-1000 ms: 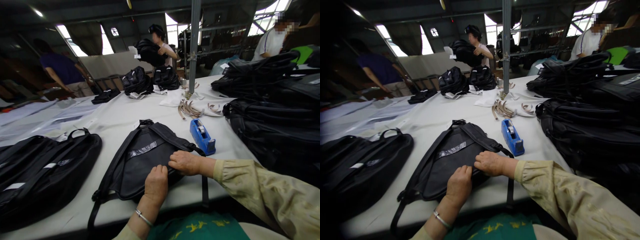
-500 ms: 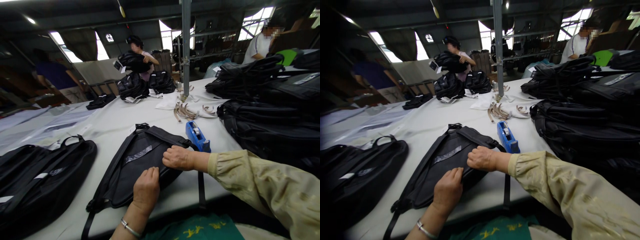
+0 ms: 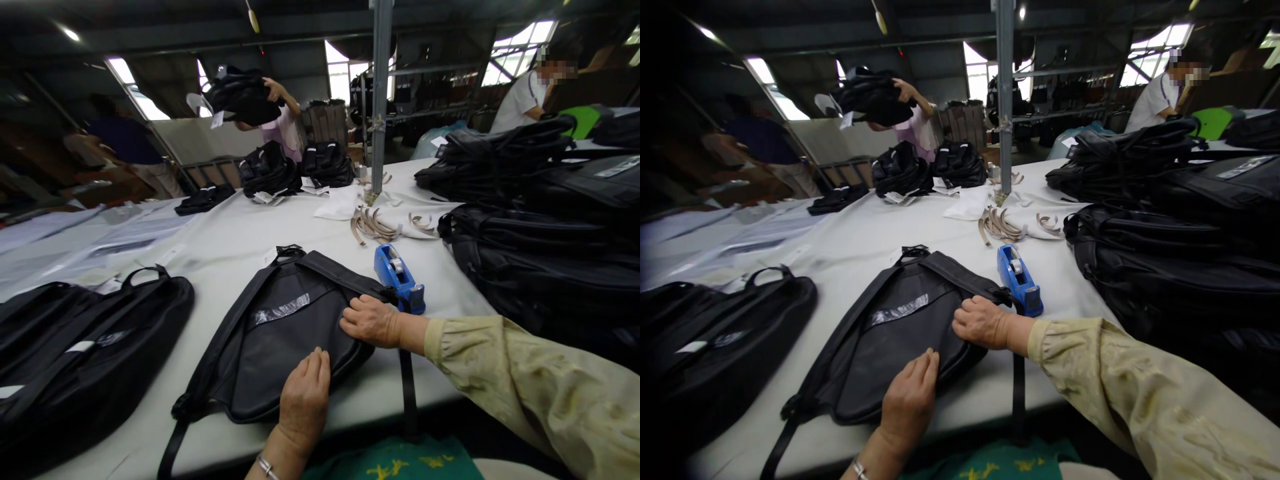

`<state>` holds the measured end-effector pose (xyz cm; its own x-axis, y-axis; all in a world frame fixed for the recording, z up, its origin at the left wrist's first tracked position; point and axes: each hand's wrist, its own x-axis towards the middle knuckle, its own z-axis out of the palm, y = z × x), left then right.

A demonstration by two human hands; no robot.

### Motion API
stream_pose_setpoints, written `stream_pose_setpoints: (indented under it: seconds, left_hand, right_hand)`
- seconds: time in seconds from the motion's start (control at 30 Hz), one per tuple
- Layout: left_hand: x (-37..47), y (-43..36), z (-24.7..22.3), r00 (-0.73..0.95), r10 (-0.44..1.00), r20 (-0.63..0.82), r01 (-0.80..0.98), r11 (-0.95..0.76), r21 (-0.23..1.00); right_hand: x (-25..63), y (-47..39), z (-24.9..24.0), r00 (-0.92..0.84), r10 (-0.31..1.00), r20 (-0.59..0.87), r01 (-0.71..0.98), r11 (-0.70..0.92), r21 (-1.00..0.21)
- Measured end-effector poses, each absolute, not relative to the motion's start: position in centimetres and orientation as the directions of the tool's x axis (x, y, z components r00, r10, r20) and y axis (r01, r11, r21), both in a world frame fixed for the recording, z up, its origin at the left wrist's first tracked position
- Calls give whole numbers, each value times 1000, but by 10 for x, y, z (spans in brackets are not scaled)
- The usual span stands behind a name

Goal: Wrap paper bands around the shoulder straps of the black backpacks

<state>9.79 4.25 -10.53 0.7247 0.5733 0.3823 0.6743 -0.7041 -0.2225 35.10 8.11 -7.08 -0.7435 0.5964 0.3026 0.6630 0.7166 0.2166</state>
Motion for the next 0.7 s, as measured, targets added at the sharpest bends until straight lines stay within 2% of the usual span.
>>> stream_pose_setpoints:
  seconds: [0.1,0.2,0.3,0.43,0.63,0.7]
  left_hand:
    - [97,36,-112,720,549,425,668,-715,-206]
    - [103,32,-120,715,561,416,675,-708,-206]
    - [113,30,-124,697,607,381,702,-685,-193]
    - [122,30,-122,670,650,359,722,-683,-110]
    - [74,42,-97,771,548,324,600,-795,-82]
    - [43,51,-89,761,573,306,623,-776,-98]
  right_hand:
    - [359,78,-76,-756,571,319,644,735,211]
    - [367,71,-80,-718,635,286,691,701,176]
    - [355,57,-76,-683,693,230,724,683,92]
    - [318,43,-79,-754,630,187,635,772,-41]
    - [305,53,-101,-721,645,255,669,743,11]
    - [311,57,-99,-726,644,239,659,752,-23]
